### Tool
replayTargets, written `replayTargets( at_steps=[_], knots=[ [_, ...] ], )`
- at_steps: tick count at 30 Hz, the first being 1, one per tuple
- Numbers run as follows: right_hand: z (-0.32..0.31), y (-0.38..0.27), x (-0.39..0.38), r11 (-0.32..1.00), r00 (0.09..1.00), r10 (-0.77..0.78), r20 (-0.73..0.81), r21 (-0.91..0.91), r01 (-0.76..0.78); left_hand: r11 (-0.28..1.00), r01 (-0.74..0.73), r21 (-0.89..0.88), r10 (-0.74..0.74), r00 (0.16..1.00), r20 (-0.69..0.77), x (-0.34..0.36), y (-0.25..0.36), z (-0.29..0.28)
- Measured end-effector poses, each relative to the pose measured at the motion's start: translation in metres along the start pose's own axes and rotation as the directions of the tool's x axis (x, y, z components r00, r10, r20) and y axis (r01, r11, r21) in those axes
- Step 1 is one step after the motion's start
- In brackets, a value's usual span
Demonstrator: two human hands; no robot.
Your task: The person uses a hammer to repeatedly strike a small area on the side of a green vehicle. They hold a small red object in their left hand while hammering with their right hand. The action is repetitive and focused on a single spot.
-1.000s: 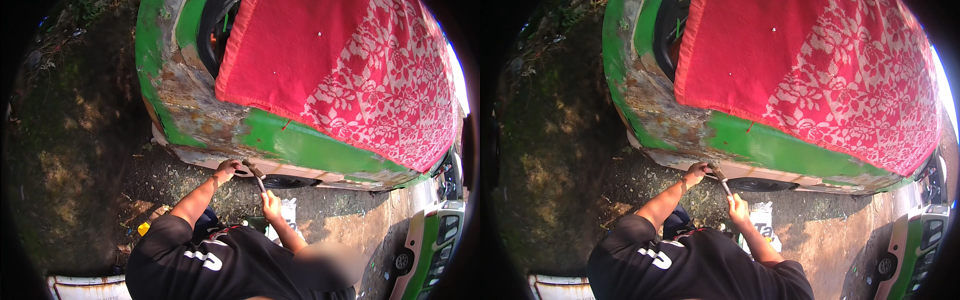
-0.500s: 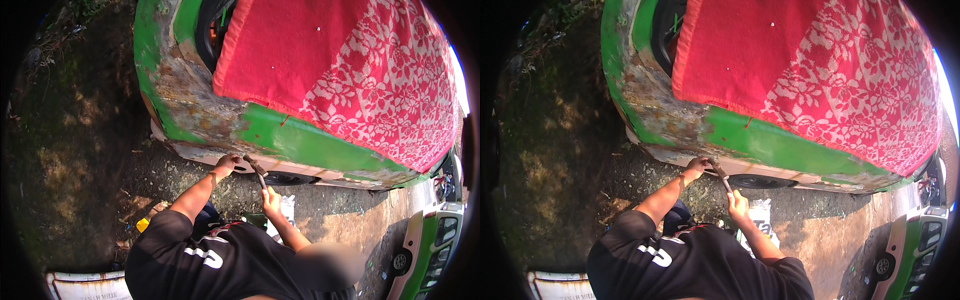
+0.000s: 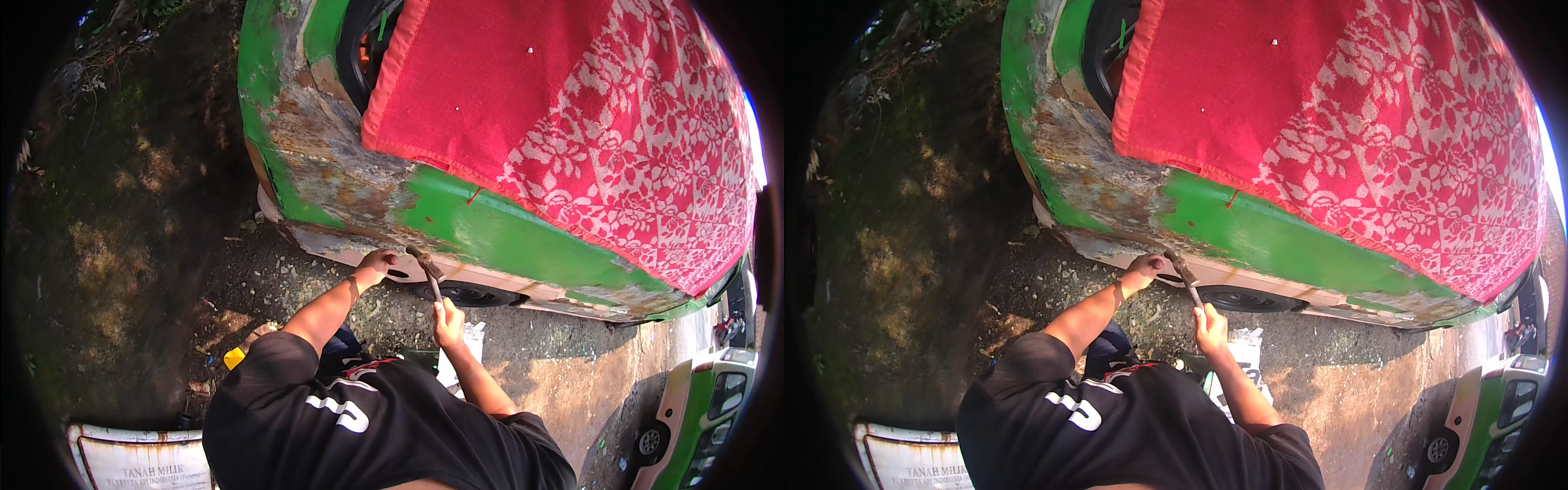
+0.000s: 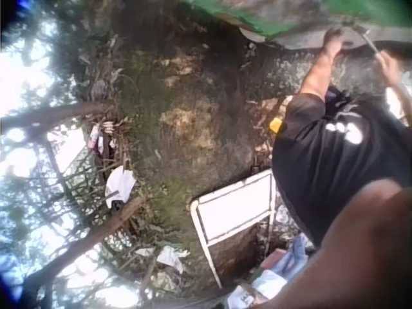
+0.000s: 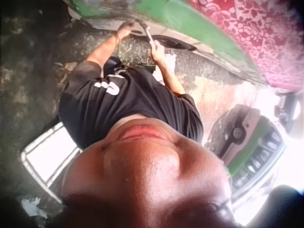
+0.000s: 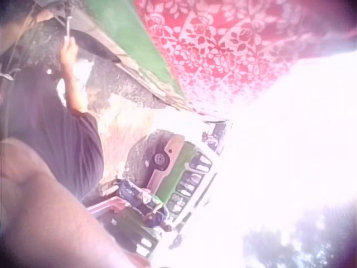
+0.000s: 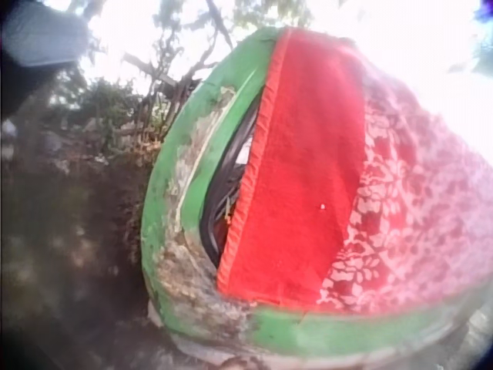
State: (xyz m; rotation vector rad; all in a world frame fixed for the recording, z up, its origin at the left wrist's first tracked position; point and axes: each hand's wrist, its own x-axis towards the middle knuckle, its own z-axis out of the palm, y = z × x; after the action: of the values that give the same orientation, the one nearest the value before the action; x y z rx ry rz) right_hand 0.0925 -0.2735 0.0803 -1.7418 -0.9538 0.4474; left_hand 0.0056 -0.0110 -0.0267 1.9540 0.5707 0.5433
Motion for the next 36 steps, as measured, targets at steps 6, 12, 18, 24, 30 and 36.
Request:
replayTargets(
  at_steps=[6, 12, 18, 24, 30, 36],
  knots=[
    [0.014, 0.001, 0.024, 0.935, 0.978, 0.175, 0.116, -0.329, -0.128, 0.536, 0.388, -0.750, -0.546, 0.837, 0.043, -0.015, -0.085, -0.029],
    [-0.013, -0.015, 0.007, 0.914, 0.991, 0.129, 0.028, 0.385, -0.130, 0.640, 0.231, -0.733, -0.410, 0.909, -0.072, -0.036, -0.084, -0.039],
    [-0.032, 0.007, -0.011, 0.948, 0.978, 0.205, 0.049, 0.237, -0.211, 0.997, -0.071, -0.015, 0.066, 0.972, -0.224, -0.059, -0.032, -0.045],
    [-0.016, 0.010, -0.019, 0.889, 0.943, 0.323, 0.085, 0.314, -0.333, 0.951, -0.200, -0.237, 0.158, 0.970, -0.185, -0.071, -0.031, -0.036],
    [-0.017, 0.003, -0.024, 0.932, 0.948, 0.307, 0.084, 0.174, -0.317, 0.962, -0.259, -0.084, 0.244, 0.956, -0.161, -0.069, -0.002, -0.034],
    [-0.013, 0.006, -0.033, 0.940, 0.946, 0.312, 0.087, 0.115, -0.321, 0.946, -0.319, -0.061, 0.306, 0.938, -0.165, -0.072, -0.001, -0.029]
  ],
)
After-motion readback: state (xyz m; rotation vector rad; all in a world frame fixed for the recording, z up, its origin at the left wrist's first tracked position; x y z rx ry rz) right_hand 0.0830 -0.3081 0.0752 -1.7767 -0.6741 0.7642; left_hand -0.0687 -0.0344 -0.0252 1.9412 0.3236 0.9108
